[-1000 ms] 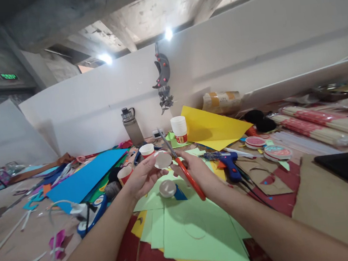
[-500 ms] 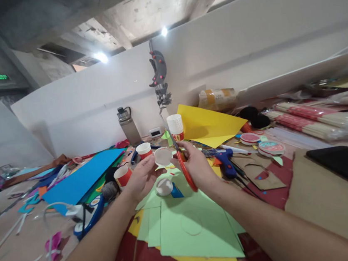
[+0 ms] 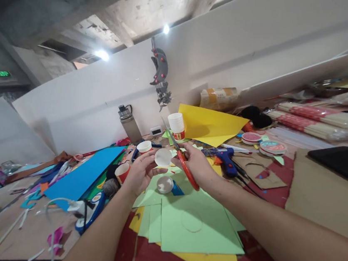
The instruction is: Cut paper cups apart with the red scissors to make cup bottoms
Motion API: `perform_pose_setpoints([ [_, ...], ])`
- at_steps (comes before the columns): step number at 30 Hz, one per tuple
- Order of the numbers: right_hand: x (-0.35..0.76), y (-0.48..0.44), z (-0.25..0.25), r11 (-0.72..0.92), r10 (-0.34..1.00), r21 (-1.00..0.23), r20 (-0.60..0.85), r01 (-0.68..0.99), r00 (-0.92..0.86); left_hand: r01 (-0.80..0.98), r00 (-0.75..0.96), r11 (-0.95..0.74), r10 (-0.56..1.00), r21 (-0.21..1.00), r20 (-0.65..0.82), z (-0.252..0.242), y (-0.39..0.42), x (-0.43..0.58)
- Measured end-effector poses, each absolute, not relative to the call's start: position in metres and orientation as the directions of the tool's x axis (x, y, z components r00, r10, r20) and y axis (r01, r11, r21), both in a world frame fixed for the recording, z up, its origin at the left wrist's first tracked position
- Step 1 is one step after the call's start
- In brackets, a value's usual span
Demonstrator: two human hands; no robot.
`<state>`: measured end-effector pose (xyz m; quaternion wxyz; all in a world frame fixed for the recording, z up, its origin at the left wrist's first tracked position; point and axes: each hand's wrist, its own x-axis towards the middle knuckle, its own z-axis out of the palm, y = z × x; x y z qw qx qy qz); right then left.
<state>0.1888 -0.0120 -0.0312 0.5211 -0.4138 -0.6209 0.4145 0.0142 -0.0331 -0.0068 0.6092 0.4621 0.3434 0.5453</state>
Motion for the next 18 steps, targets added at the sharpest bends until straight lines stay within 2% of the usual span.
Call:
perform_pose_setpoints([
  [3, 0.19, -0.012, -0.031, 0.248, 0.956, -0.969, 0.244, 0.005, -0.165, -0.371, 0.194, 0.019, 0.979, 0.929, 0.058, -0.006, -0.032, 0.013],
  [7, 0.19, -0.015, -0.028, 0.241, 0.962, -0.969, 0.231, 0.056, -0.148, -0.377, 0.216, 0.043, 0.975, 0.925, 0.042, -0.005, -0.033, 0.015],
  [11, 0.193, -0.014, -0.027, 0.276, 0.953, -0.952, 0.254, 0.132, -0.162, -0.347, 0.139, 0.032, 0.99, 0.937, 0.017, -0.007, -0.031, 0.014],
  [13, 0.195, -0.014, -0.027, 0.314, 0.944, -0.916, 0.273, 0.249, -0.185, -0.37, 0.041, 0.001, 0.999, 0.929, 0.015, -0.006, -0.028, 0.01],
  [15, 0.196, -0.016, -0.027, 0.319, 0.947, -0.841, 0.263, 0.437, -0.185, -0.418, -0.109, -0.079, 0.993, 0.905, 0.036, -0.004, -0.023, 0.004],
  [18, 0.196, -0.021, -0.027, 0.298, 0.954, -0.642, 0.234, 0.706, -0.189, -0.467, -0.291, -0.193, 0.955, 0.863, 0.056, 0.0, -0.017, -0.006],
])
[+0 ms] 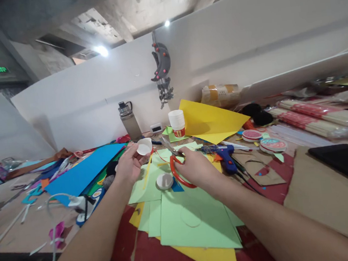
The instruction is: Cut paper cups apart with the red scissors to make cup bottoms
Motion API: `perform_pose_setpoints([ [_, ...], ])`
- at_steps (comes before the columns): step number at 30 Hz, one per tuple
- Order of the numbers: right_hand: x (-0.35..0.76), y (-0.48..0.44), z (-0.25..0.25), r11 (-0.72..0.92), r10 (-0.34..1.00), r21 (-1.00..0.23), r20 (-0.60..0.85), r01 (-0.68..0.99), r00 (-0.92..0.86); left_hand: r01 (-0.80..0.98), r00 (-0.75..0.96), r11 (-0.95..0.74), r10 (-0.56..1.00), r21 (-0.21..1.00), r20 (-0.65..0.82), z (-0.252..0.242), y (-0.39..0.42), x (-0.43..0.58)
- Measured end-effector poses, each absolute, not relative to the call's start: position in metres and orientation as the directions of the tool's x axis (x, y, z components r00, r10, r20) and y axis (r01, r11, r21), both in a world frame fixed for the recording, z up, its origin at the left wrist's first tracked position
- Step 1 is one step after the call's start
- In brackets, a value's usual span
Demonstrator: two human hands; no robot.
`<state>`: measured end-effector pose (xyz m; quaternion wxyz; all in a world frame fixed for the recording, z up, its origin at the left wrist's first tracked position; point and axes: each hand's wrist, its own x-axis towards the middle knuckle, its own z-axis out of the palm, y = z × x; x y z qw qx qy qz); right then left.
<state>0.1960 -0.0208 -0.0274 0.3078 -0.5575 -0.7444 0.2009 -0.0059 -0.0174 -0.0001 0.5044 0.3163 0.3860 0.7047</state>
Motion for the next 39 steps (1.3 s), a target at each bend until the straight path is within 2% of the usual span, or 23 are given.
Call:
perform_pose_setpoints([
  [3, 0.194, -0.026, -0.03, 0.31, 0.95, -0.422, 0.182, 0.852, -0.256, -0.489, -0.316, -0.206, 0.947, 0.848, 0.048, 0.001, -0.014, -0.011],
  [6, 0.193, -0.028, -0.03, 0.316, 0.947, -0.268, 0.145, 0.91, -0.286, -0.475, -0.313, -0.181, 0.949, 0.861, 0.026, -0.001, -0.013, -0.011],
  [12, 0.193, -0.032, -0.024, 0.375, 0.923, -0.095, 0.128, 0.922, -0.362, -0.447, -0.246, -0.103, 0.969, 0.888, -0.012, -0.003, -0.015, -0.009],
  [16, 0.194, -0.038, -0.016, 0.382, 0.913, -0.035, 0.17, 0.924, -0.371, -0.472, -0.233, -0.089, 0.972, 0.877, -0.027, -0.003, -0.017, -0.009],
  [19, 0.19, -0.042, -0.015, 0.466, 0.864, -0.129, 0.279, 0.876, -0.419, -0.478, -0.21, -0.092, 0.978, 0.874, -0.013, -0.002, -0.019, -0.007],
  [21, 0.185, -0.045, -0.019, 0.6, 0.791, -0.263, 0.338, 0.756, -0.51, -0.476, -0.185, -0.088, 0.983, 0.875, -0.002, -0.002, -0.02, -0.006],
  [23, 0.177, -0.047, -0.026, 0.684, 0.729, -0.349, 0.358, 0.64, -0.584, -0.464, -0.144, -0.075, 0.989, 0.883, 0.009, -0.002, -0.021, -0.004],
  [28, 0.165, -0.045, -0.034, 0.695, 0.719, -0.352, 0.309, 0.627, -0.623, -0.439, -0.061, -0.076, 0.997, 0.895, 0.055, -0.002, -0.021, -0.001],
  [30, 0.168, -0.042, -0.03, 0.687, 0.727, -0.399, 0.385, 0.608, -0.569, -0.437, -0.048, -0.084, 0.996, 0.896, 0.07, -0.003, -0.021, 0.0],
  [34, 0.179, -0.036, -0.017, 0.701, 0.697, -0.506, 0.634, 0.503, -0.334, -0.419, -0.029, -0.085, 0.996, 0.904, 0.081, -0.006, -0.022, 0.004],
  [39, 0.186, -0.034, -0.011, 0.726, 0.641, -0.489, 0.736, 0.484, -0.218, -0.366, 0.092, -0.064, 0.99, 0.928, 0.105, -0.012, -0.03, 0.016],
])
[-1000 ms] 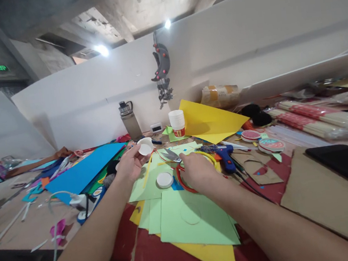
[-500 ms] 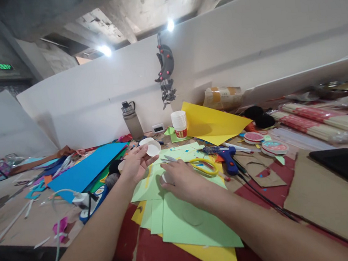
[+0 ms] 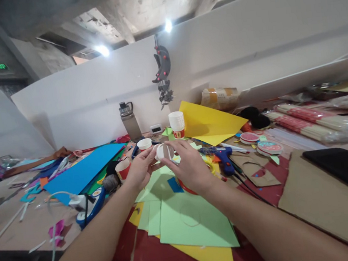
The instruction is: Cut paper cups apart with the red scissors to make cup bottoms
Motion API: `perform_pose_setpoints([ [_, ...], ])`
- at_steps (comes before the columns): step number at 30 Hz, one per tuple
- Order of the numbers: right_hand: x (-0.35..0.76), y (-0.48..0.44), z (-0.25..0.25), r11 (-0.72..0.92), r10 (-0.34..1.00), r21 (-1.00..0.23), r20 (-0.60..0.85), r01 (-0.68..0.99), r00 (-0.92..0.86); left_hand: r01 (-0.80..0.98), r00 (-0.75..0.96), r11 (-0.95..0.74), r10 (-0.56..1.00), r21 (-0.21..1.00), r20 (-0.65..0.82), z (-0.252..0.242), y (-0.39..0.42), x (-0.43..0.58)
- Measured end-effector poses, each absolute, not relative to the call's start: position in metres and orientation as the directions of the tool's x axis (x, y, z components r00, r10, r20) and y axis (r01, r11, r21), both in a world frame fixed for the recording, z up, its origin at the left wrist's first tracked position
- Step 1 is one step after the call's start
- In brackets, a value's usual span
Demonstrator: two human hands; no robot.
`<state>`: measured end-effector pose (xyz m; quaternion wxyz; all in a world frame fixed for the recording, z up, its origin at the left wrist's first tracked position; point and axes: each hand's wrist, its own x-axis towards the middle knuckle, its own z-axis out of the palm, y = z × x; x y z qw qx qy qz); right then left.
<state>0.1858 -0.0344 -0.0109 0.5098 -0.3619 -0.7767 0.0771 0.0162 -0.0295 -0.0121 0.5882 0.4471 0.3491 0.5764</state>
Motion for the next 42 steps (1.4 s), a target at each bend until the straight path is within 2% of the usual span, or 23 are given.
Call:
perform_pose_setpoints([
  [11, 0.185, -0.029, -0.018, 0.748, 0.57, -0.403, 0.797, 0.527, -0.199, -0.419, 0.168, -0.076, 0.973, 0.905, 0.16, -0.012, -0.037, 0.027],
  [17, 0.183, -0.032, -0.016, 0.786, 0.553, -0.425, 0.808, 0.449, -0.203, -0.452, 0.109, -0.078, 0.984, 0.889, 0.142, -0.016, -0.034, 0.027],
  [27, 0.183, -0.029, -0.018, 0.767, 0.555, -0.405, 0.808, 0.498, -0.197, -0.481, 0.124, -0.083, 0.979, 0.873, 0.162, -0.016, -0.037, 0.032],
  [42, 0.181, -0.027, -0.02, 0.766, 0.575, -0.43, 0.791, 0.477, -0.211, -0.431, 0.132, -0.158, 0.963, 0.888, 0.235, -0.022, -0.034, 0.033],
])
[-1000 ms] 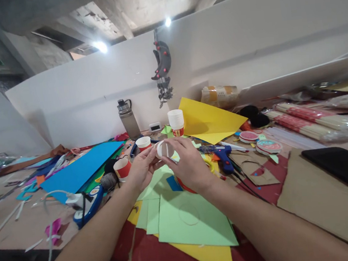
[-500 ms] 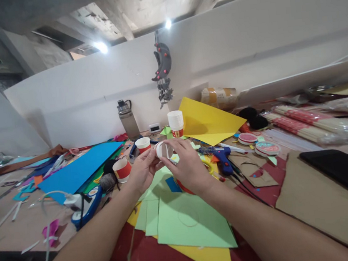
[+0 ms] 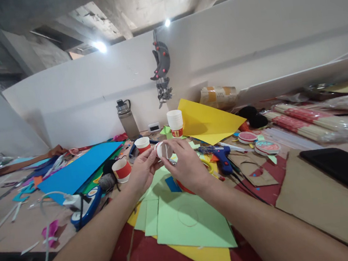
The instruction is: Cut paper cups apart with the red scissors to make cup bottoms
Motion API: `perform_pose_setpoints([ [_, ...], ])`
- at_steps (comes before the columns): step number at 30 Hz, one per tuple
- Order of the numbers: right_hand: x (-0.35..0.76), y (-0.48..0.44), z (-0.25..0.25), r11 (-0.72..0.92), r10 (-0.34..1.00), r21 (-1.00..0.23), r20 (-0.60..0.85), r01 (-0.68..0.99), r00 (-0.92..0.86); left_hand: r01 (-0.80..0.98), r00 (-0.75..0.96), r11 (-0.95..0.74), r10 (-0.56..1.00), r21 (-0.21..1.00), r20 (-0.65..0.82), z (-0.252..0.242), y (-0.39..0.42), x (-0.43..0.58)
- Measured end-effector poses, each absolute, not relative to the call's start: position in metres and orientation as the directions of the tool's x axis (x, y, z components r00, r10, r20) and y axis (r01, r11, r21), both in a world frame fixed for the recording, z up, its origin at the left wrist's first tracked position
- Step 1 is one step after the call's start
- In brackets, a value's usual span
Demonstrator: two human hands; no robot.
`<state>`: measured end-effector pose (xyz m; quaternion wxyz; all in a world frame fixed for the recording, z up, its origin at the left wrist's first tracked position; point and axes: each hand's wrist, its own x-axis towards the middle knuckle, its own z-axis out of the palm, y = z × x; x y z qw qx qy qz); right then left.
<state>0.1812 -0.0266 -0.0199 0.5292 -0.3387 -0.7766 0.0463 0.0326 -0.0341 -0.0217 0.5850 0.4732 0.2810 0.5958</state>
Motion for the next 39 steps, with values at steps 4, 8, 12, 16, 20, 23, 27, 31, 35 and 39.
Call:
perform_pose_setpoints([
  [4, 0.1808, -0.0254, -0.0211, 0.764, 0.57, -0.425, 0.797, 0.486, -0.2, -0.425, 0.128, -0.17, 0.961, 0.889, 0.245, -0.0215, -0.0343, 0.0328],
  [8, 0.1808, -0.0252, -0.0205, 0.773, 0.567, -0.424, 0.795, 0.472, -0.214, -0.41, 0.115, -0.189, 0.96, 0.892, 0.256, -0.022, -0.034, 0.0315],
  [12, 0.1803, -0.026, -0.019, 0.782, 0.558, -0.418, 0.8, 0.463, -0.22, -0.416, 0.105, -0.202, 0.958, 0.887, 0.268, -0.0225, -0.0348, 0.0321],
  [16, 0.1796, -0.0265, -0.0185, 0.764, 0.573, -0.434, 0.796, 0.477, -0.193, -0.415, 0.094, -0.214, 0.956, 0.884, 0.276, -0.0214, -0.0362, 0.0345],
  [20, 0.1796, -0.0283, -0.0169, 0.745, 0.582, -0.429, 0.792, 0.511, -0.184, -0.419, 0.109, -0.204, 0.956, 0.885, 0.272, -0.0199, -0.0365, 0.0352],
  [23, 0.1793, -0.0295, -0.0158, 0.74, 0.589, -0.435, 0.787, 0.514, -0.182, -0.434, 0.106, -0.193, 0.959, 0.88, 0.263, -0.0198, -0.0362, 0.0356],
  [27, 0.1785, -0.0296, -0.016, 0.738, 0.601, -0.459, 0.781, 0.495, -0.172, -0.425, 0.082, -0.183, 0.968, 0.887, 0.238, -0.0205, -0.0366, 0.0373],
  [31, 0.1784, -0.0294, -0.0169, 0.723, 0.614, -0.474, 0.774, 0.502, -0.154, -0.374, 0.083, -0.213, 0.962, 0.903, 0.261, -0.0215, -0.0369, 0.0385],
  [35, 0.1788, -0.0294, -0.0185, 0.714, 0.621, -0.475, 0.769, 0.515, -0.152, -0.343, 0.118, -0.242, 0.947, 0.908, 0.298, -0.0227, -0.0365, 0.037],
  [39, 0.1791, -0.0282, -0.0208, 0.721, 0.608, -0.459, 0.778, 0.519, -0.157, -0.331, 0.15, -0.236, 0.943, 0.914, 0.298, -0.0228, -0.0365, 0.0338],
])
